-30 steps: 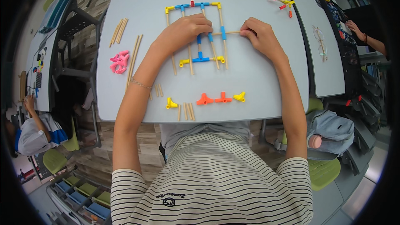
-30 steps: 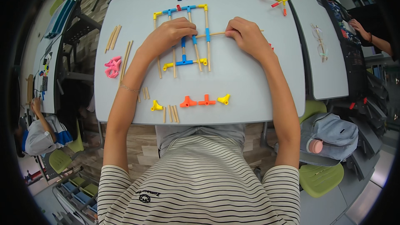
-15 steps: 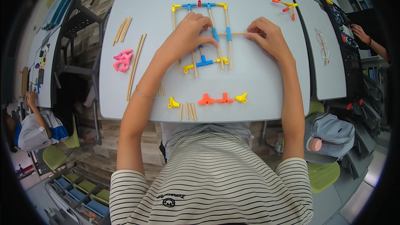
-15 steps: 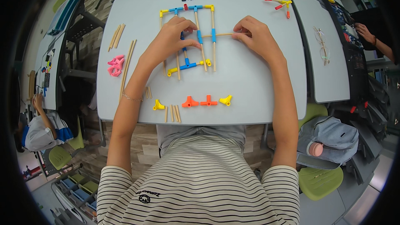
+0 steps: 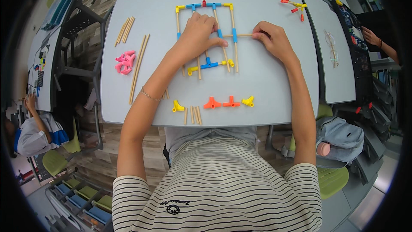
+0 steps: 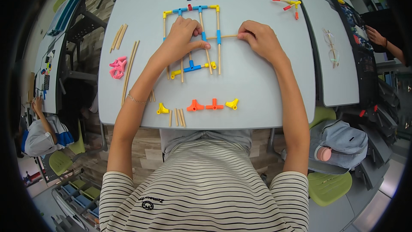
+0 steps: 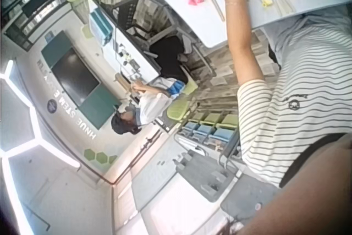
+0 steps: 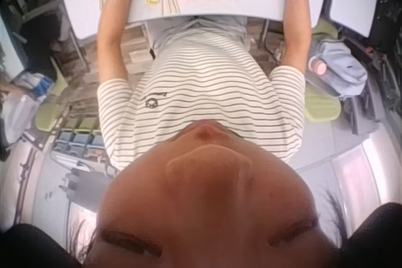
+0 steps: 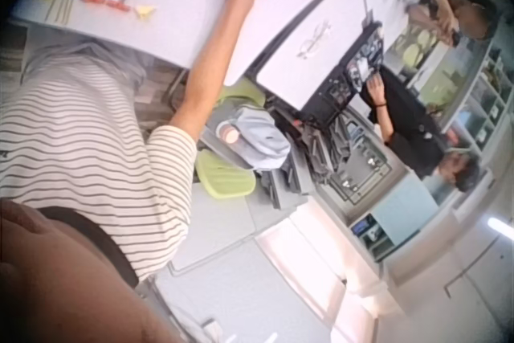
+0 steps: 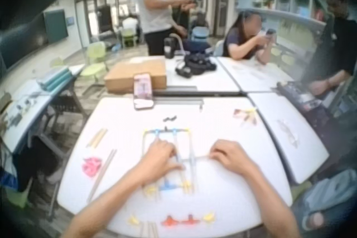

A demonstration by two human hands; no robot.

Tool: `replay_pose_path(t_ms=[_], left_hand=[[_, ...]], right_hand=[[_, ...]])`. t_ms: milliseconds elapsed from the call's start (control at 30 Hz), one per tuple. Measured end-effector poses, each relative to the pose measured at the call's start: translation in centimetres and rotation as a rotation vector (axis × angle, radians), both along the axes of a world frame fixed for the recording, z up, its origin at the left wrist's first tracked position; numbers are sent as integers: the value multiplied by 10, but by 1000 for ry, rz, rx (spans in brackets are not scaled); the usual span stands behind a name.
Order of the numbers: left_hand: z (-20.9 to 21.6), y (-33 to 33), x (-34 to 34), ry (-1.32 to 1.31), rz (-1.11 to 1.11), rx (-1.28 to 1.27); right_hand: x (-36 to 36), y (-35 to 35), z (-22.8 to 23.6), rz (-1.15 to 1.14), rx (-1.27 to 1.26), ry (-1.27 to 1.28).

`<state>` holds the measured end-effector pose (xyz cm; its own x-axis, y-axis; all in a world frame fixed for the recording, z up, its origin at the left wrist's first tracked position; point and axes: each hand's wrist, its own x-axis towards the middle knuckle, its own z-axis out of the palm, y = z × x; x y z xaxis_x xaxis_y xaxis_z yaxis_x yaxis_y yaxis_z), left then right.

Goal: The person assembles a structure using wooden sticks and colorful plastic connectors. They repeatedly pick up sticks and connectors, insert the sticks into the connectors, and adjust the growing framework on the table.

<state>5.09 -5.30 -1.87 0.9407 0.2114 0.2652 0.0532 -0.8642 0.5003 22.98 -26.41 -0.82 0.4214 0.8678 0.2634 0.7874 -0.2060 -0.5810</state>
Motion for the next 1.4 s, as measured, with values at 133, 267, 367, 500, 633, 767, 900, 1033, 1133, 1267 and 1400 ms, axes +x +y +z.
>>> replay_pose_path(t_ms=[133,267,367,500,633,767,900,1033,1133,1267,1400], left_hand=[[0,0,0,9,-6,-3],[0,1,0,7,-22,-2],[-1,1,0,4,-19,0],[2,3,-3,7,-21,-23],[0,7,-3,-31,-45,14],[2,2,-7,-74,-45,-22],[4,-1,-10,-43,-18,-23],[-1,0,-10,-73,-6,8],[-2,-1,-8,-82,-6,5],[-2,-5,-8,-101,14,5],[-6,-4,-7,-108,15,6]], right_hand=[[-3,3,5,3,-31,-48],[-7,4,6,-2,-46,-107],[-8,5,5,-14,-49,-120],[-11,7,6,-29,-69,-88],[-7,-1,9,33,-11,-126],[-18,-2,20,0,-98,-2],[-21,-1,15,-24,-53,37],[-23,2,14,-31,-31,19],[-22,1,14,-14,-38,-47],[-20,1,11,47,19,-110],[-17,2,4,66,41,-111]])
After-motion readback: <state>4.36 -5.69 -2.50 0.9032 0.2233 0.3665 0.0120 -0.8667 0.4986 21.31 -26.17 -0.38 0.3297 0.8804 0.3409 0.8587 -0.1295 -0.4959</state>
